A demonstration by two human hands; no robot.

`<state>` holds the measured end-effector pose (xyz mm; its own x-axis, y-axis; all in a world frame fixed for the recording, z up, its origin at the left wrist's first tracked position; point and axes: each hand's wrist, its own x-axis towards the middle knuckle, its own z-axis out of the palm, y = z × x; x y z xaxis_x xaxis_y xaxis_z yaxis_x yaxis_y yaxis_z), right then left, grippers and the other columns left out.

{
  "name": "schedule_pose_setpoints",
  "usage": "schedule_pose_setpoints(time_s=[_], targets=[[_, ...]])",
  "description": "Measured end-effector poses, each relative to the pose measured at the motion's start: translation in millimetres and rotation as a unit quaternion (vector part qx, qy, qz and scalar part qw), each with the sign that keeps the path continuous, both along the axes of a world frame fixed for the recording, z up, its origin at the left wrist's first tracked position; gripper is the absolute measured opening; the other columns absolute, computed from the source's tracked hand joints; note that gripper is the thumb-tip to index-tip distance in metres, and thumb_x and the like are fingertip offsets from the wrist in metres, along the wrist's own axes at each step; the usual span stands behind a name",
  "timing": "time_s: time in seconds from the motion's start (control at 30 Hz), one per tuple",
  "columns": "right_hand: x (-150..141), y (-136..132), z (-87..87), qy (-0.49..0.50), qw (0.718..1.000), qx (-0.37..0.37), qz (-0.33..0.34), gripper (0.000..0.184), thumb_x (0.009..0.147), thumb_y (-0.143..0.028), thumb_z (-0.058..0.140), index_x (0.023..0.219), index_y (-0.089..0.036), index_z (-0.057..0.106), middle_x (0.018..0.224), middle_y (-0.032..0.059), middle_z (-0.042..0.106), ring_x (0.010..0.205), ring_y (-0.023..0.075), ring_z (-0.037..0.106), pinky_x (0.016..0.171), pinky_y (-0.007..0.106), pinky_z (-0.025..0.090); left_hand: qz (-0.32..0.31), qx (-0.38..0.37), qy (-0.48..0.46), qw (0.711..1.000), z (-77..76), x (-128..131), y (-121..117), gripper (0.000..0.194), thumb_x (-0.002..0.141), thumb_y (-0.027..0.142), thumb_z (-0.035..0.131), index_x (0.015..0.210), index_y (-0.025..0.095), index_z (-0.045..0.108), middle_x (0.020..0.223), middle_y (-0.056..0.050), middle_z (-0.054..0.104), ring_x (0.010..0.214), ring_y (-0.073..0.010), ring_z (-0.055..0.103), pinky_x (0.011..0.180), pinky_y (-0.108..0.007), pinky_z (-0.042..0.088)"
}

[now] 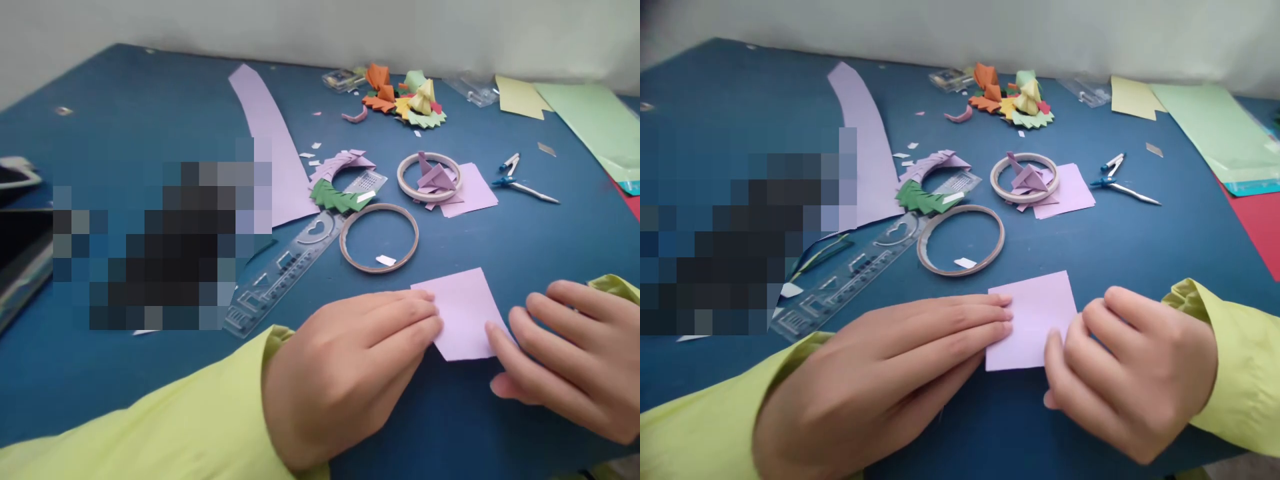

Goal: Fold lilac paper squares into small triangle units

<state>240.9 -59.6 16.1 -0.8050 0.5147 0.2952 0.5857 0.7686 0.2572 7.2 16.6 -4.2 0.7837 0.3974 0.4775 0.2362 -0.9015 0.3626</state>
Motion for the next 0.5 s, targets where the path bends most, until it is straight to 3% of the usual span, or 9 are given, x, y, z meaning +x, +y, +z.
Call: schedule_pose_setpoints(time_s=[0.1,0.17,0.3,0.5], targets=[[-9.0,-13.9,-5.6,0.066,0.996,0.042,-0.043,0.014,0.086,-0.019,0.057,0.096,-0.026,0.063,0.069,0.0017,0.065,0.068,0.0219,0.055,0.066,0.041,0.043,0.037,-0.088,-0.020,0.995,2.9,-0.5,-0.9,0.020,0.091,0.011,0.050,0.098,0.018,0.068,0.102,-0.004,0.073,0.101,-0.0127,0.067,0.093,-0.018,0.052],[-12.2,-19.2,-8.9,0.129,0.977,0.050,-0.160,0.011,0.088,-0.020,0.054,0.090,-0.027,0.062,0.060,0.0005,0.059,0.063,0.0229,0.054,0.065,0.044,0.042,0.071,-0.142,-0.030,0.987,3.7,-0.1,0.2,0.019,0.091,0.011,0.051,0.090,0.019,0.068,0.099,-0.002,0.072,0.099,-0.0114,0.065,0.092,-0.017,0.051],[-5.9,-10.9,-5.8,0.029,0.996,-0.037,-0.070,0.029,0.086,-0.019,0.059,0.115,-0.016,0.060,0.069,0.0026,0.061,0.064,0.0227,0.055,0.059,0.042,0.039,0.114,-0.131,-0.005,0.985,2.0,0.1,1.9,0.019,0.090,0.012,0.051,0.085,0.019,0.067,0.104,-0.003,0.068,0.106,-0.0155,0.060,0.100,-0.027,0.047],[5.5,11.2,-6.1,0.031,0.995,-0.041,-0.085,0.038,0.085,-0.021,0.065,0.119,-0.006,0.058,0.066,0.0017,0.058,0.056,0.0182,0.050,0.050,0.038,0.030,0.127,-0.096,0.026,0.987,-4.0,-1.3,-2.6,0.016,0.092,0.014,0.048,0.098,0.018,0.062,0.111,-0.005,0.063,0.111,-0.0171,0.056,0.104,-0.029,0.042]])
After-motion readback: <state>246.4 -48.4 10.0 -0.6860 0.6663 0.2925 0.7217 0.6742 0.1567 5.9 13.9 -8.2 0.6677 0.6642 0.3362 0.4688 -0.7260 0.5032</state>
